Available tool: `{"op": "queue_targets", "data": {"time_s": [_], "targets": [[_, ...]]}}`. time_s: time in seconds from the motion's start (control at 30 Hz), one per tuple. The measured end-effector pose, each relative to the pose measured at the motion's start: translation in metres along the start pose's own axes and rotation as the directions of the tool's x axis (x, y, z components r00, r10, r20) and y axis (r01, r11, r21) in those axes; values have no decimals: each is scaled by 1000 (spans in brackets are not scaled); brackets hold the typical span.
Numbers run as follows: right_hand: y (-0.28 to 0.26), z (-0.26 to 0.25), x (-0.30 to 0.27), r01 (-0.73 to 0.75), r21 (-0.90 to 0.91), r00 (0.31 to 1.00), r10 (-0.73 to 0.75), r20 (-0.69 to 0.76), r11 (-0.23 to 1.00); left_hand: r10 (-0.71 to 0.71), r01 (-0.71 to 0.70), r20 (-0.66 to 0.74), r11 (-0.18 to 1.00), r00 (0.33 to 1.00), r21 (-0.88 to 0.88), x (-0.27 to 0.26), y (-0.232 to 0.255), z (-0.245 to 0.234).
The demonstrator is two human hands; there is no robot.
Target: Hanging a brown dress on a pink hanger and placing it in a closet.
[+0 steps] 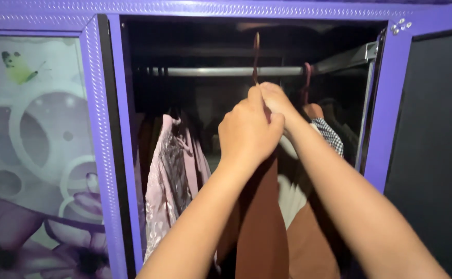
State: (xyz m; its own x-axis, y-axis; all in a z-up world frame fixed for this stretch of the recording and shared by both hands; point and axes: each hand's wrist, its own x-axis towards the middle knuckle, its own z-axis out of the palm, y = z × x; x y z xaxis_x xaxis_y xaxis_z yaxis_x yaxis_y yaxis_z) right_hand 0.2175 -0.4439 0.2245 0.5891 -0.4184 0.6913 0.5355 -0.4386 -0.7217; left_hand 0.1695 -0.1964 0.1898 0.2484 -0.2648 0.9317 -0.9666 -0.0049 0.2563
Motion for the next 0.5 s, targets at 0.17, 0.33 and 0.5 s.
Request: {"op": "queue_targets", "data": {"time_s": [0.17, 0.33, 0.5], "targets": [[22, -11, 17, -5, -70, 1000, 6, 16, 998, -10, 8, 46, 999, 999, 34, 7, -10, 15], [46, -17, 30, 26, -138, 998, -17, 66, 990, -19, 11, 88, 996, 996, 90, 13, -21, 31], [27, -6, 9, -48, -127, 998, 52, 36, 991, 11, -25, 113, 992, 994, 124, 12, -20, 38]]}}
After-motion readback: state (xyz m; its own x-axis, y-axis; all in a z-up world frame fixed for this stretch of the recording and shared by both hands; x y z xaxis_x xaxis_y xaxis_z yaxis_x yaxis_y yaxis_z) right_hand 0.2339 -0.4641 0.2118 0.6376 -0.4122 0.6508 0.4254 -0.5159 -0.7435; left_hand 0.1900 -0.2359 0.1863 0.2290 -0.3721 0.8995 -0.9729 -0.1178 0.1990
